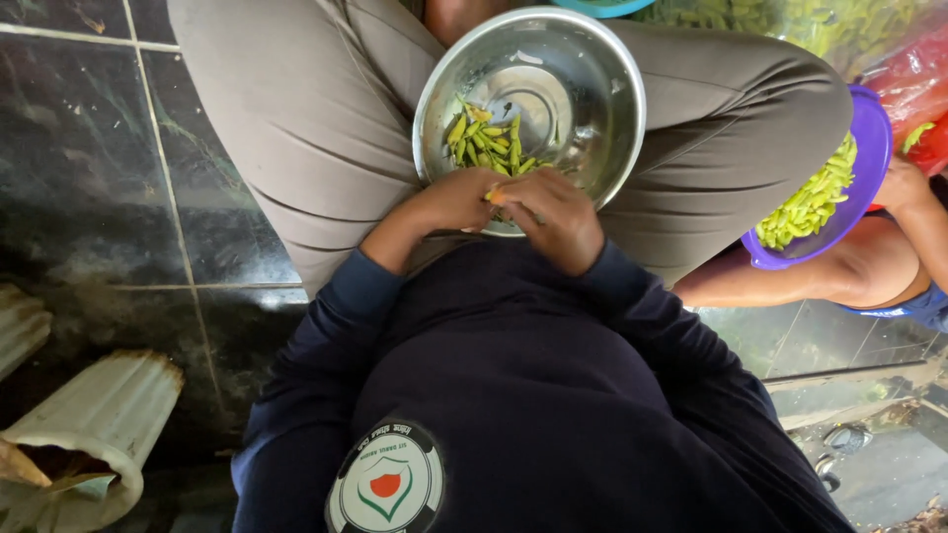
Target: A person sitting on the floor sorts green chilies by picking them from a pile and placing them into a metal bowl.
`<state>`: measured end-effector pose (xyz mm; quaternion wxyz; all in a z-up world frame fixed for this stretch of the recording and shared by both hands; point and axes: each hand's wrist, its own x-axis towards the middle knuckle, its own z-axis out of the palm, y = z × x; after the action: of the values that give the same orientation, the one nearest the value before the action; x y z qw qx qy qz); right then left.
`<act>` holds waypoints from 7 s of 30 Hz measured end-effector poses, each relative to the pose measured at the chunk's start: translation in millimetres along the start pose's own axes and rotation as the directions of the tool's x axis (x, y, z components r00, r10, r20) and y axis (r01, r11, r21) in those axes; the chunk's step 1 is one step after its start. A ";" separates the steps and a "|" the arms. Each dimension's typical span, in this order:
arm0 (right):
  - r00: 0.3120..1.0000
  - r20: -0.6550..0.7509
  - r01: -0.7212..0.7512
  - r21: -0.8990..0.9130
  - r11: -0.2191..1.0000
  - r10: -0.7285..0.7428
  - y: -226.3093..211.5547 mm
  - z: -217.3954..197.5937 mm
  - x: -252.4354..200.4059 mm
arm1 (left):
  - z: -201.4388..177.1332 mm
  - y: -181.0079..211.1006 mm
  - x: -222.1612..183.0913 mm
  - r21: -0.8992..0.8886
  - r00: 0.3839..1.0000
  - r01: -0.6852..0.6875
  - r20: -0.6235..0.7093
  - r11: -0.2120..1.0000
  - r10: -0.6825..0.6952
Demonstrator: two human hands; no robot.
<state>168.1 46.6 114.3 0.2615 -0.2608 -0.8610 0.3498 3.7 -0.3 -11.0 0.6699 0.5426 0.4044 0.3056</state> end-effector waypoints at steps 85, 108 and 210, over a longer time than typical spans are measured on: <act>0.929 0.351 0.234 -0.319 0.918 -0.114 -17.4 -5.1 16.2 | 9.8 -26.2 4.5 0.248 0.997 -0.014 -0.069 0.969 0.032; 0.919 0.390 0.116 -0.146 0.982 -0.051 20.3 -16.2 3.2 | 3.5 -16.8 6.5 0.217 0.970 0.183 0.118 0.959 -0.212; 0.958 0.288 0.128 -0.459 0.879 0.011 92.9 4.0 -5.7 | 20.7 39.5 -25.7 0.700 0.741 0.294 -0.597 0.650 0.308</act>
<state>194.4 98.6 41.6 0.0752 -0.2378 -0.9560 0.1546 10.5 -23.2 34.6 0.1849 0.6242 0.7040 0.2838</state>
